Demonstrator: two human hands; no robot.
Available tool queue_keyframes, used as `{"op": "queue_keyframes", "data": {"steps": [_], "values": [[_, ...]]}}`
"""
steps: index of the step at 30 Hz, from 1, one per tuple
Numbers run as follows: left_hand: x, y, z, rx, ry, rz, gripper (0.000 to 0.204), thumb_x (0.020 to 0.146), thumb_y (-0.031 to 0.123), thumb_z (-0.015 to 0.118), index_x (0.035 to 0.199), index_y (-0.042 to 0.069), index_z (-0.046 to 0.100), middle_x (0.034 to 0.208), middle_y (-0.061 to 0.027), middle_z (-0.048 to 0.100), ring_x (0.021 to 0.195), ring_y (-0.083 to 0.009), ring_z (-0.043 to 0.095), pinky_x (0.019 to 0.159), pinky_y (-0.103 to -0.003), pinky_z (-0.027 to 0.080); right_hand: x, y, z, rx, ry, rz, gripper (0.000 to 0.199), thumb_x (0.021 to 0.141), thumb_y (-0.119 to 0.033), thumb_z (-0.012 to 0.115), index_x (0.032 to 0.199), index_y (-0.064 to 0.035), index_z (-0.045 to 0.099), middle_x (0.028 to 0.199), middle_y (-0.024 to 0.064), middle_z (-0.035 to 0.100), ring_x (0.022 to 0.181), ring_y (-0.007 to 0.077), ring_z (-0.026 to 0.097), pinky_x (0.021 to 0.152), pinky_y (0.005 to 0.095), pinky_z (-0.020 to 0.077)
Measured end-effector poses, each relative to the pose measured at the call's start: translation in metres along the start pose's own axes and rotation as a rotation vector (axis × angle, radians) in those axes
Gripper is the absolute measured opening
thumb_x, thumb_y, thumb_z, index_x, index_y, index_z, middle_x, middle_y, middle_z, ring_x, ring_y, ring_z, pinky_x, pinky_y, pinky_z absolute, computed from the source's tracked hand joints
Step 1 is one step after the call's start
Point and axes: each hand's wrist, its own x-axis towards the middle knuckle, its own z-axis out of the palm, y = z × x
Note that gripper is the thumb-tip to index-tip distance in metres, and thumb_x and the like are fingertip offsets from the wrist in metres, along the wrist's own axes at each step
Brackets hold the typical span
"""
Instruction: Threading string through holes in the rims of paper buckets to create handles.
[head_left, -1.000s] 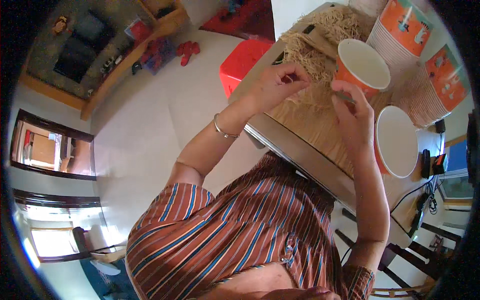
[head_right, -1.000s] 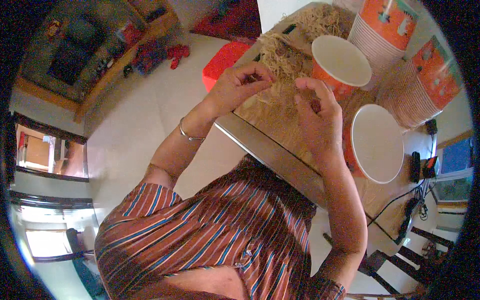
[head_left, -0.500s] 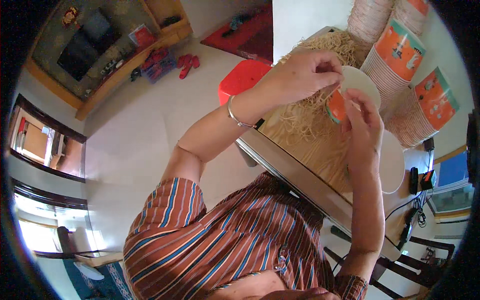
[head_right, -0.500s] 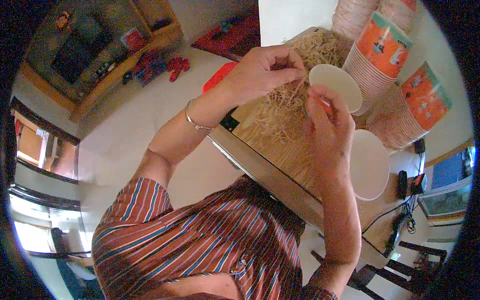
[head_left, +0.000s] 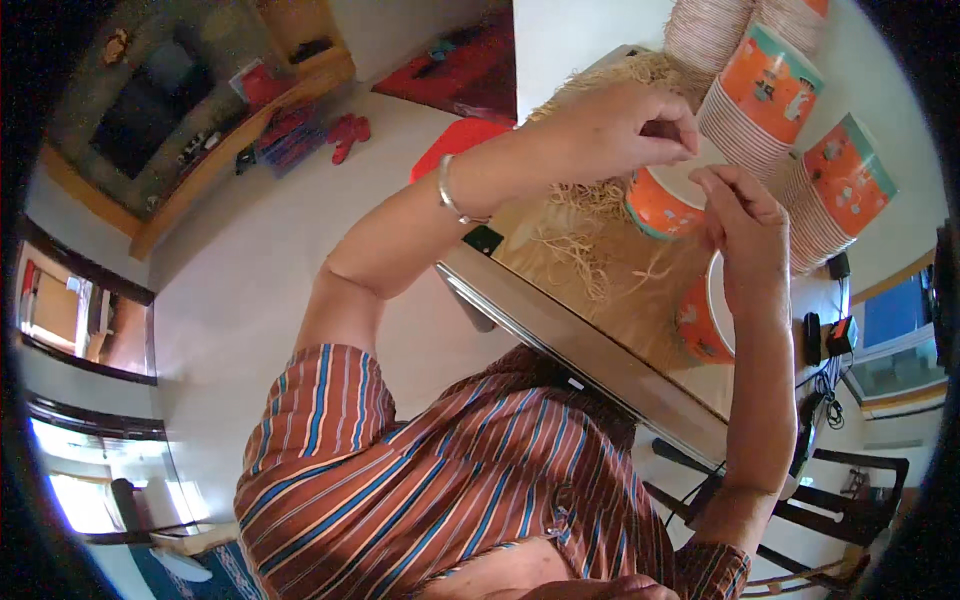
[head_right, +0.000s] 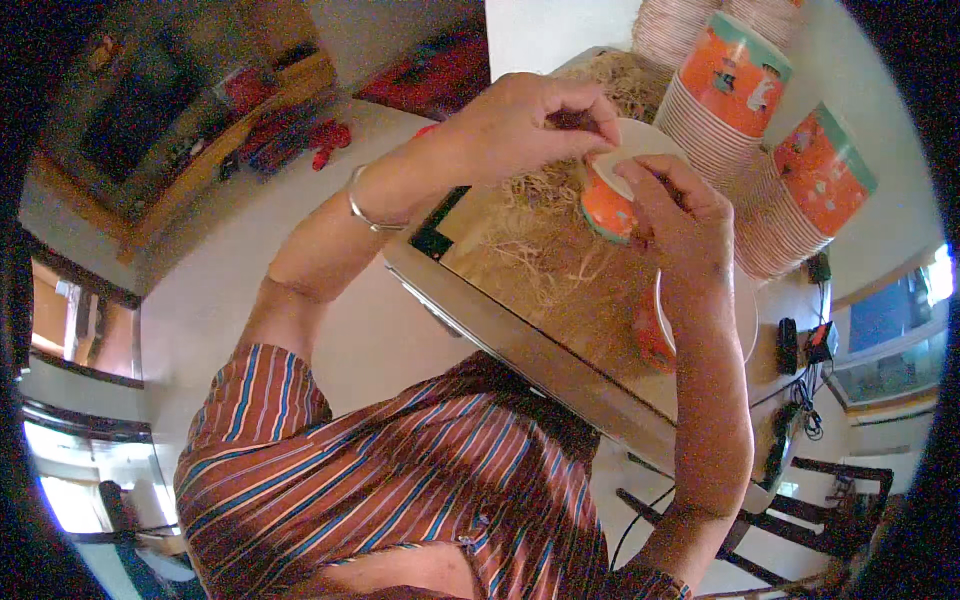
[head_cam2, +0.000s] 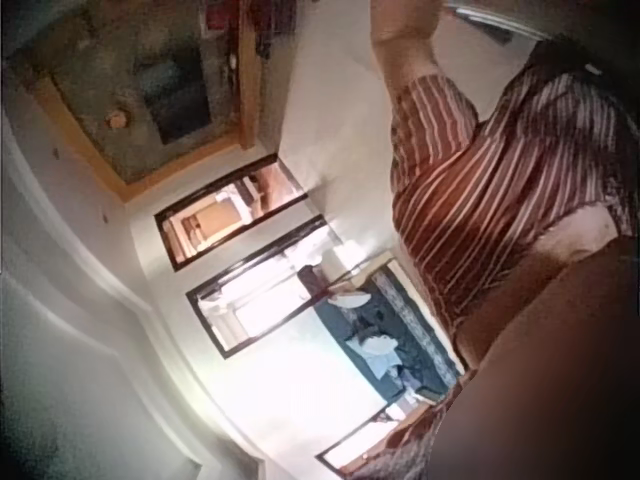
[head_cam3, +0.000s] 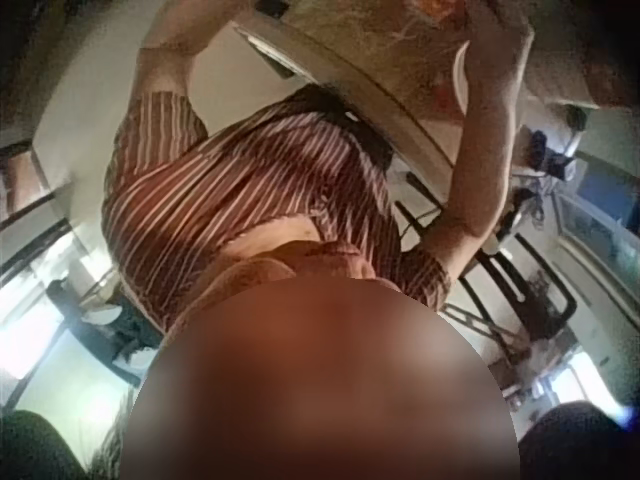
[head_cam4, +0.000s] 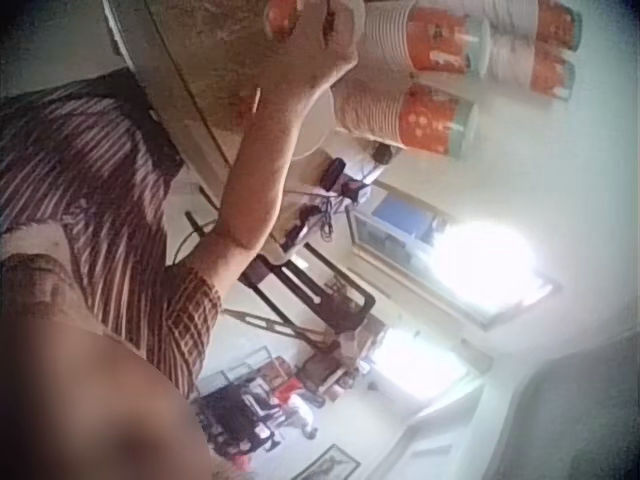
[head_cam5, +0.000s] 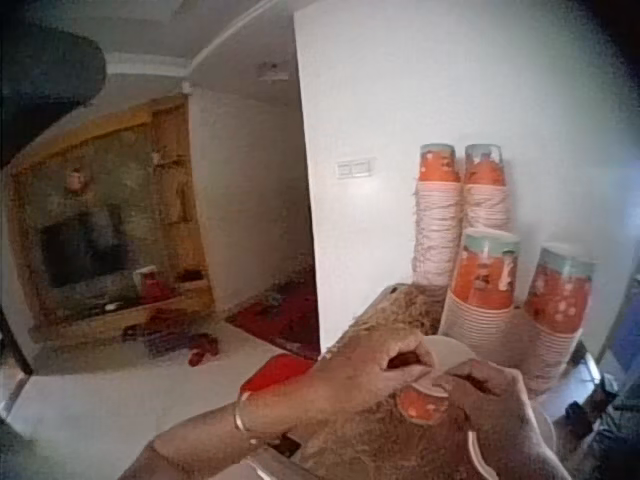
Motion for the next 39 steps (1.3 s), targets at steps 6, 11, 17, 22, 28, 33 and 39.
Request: {"op": "queue_keyframes", "data": {"steps": [6, 11, 17, 22, 28, 33, 39], "values": [[-0.027, -0.015, 0.003, -0.172, -0.179, -0.111, 0.019, 0.086, 0.015, 0.067, 0.102, 0.005, 0.070, 0.085, -0.0014, 0.067, 0.077, -0.0062, 0.060, 0.070, -0.023, 0.049, -0.022, -0.003, -0.019, 0.064, 0.112, -0.065, 0.014, 0.088, -0.012, 0.063, 0.098, -0.0033, 0.068, 0.064, -0.0022, 0.052, 0.052, 0.0048, 0.043, 0.046, 0.0207, 0.0336], [-0.049, -0.009, 0.009, -0.257, -0.128, -0.234, 0.016, 0.084, 0.015, 0.069, 0.095, 0.003, 0.071, 0.083, -0.0016, 0.068, 0.076, -0.0072, 0.061, 0.069, -0.025, 0.048, -0.052, -0.018, -0.036, -0.071, 0.208, -0.028, 0.013, 0.089, -0.011, 0.061, 0.097, -0.0026, 0.068, 0.060, -0.0025, 0.046, 0.050, 0.0045, 0.040, 0.044, 0.0210, 0.0327], [-0.069, -0.029, 0.030, -0.308, -0.092, -0.171, 0.015, 0.082, 0.014, 0.070, 0.093, 0.004, 0.070, 0.077, -0.0023, 0.068, 0.070, -0.0074, 0.059, 0.065, -0.026, 0.048, -0.088, -0.018, -0.067, -0.192, 0.278, 0.052, 0.010, 0.090, -0.011, 0.059, 0.088, -0.0038, 0.066, 0.058, -0.0035, 0.043, 0.048, 0.0038, 0.038, 0.041, 0.0206, 0.0305], [-0.064, -0.005, 0.033, -0.279, -0.175, -0.281, 0.013, 0.085, 0.013, 0.068, 0.093, 0.004, 0.069, 0.079, 0.0005, 0.065, 0.073, -0.0061, 0.058, 0.064, -0.023, 0.047, -0.114, -0.005, -0.099, -0.234, 0.320, 0.110, 0.010, 0.090, -0.012, 0.060, 0.087, -0.0045, 0.065, 0.059, -0.0042, 0.044, 0.048, 0.0029, 0.038, 0.041, 0.0203, 0.0294], [-0.063, -0.004, 0.039, -0.365, -0.229, -0.293, 0.012, 0.084, 0.014, 0.068, 0.092, 0.004, 0.068, 0.077, 0.0014, 0.064, 0.071, -0.0058, 0.058, 0.061, -0.024, 0.047, -0.119, 0.013, -0.122, -0.314, 0.330, 0.105, 0.008, 0.090, -0.012, 0.061, 0.089, -0.0054, 0.065, 0.061, -0.0041, 0.046, 0.048, 0.0026, 0.037, 0.041, 0.0201, 0.0290], [-0.057, -0.005, 0.054, -0.368, -0.237, -0.214, 0.012, 0.085, 0.015, 0.065, 0.091, 0.004, 0.066, 0.075, -0.0010, 0.064, 0.069, -0.0086, 0.058, 0.062, -0.026, 0.048, -0.114, 0.039, -0.156, -0.606, 0.220, 0.235, 0.011, 0.090, -0.011, 0.060, 0.099, -0.0047, 0.064, 0.074, -0.0001, 0.054, 0.058, 0.0066, 0.046, 0.048, 0.0224, 0.0379], [-0.050, 0.025, 0.080, -0.092, -0.221, -0.058, 0.015, 0.085, 0.017, 0.064, 0.090, 0.003, 0.064, 0.081, -0.0107, 0.064, 0.073, -0.0228, 0.063, 0.067, -0.034, 0.050, -0.117, 0.003, -0.070, -0.671, 0.150, -0.210, 0.041, 0.081, 0.006, 0.061, 0.120, -0.0052, 0.057, 0.118, 0.0084, 0.060, 0.072, 0.0114, 0.055, 0.063, 0.0232, 0.0464]]}}
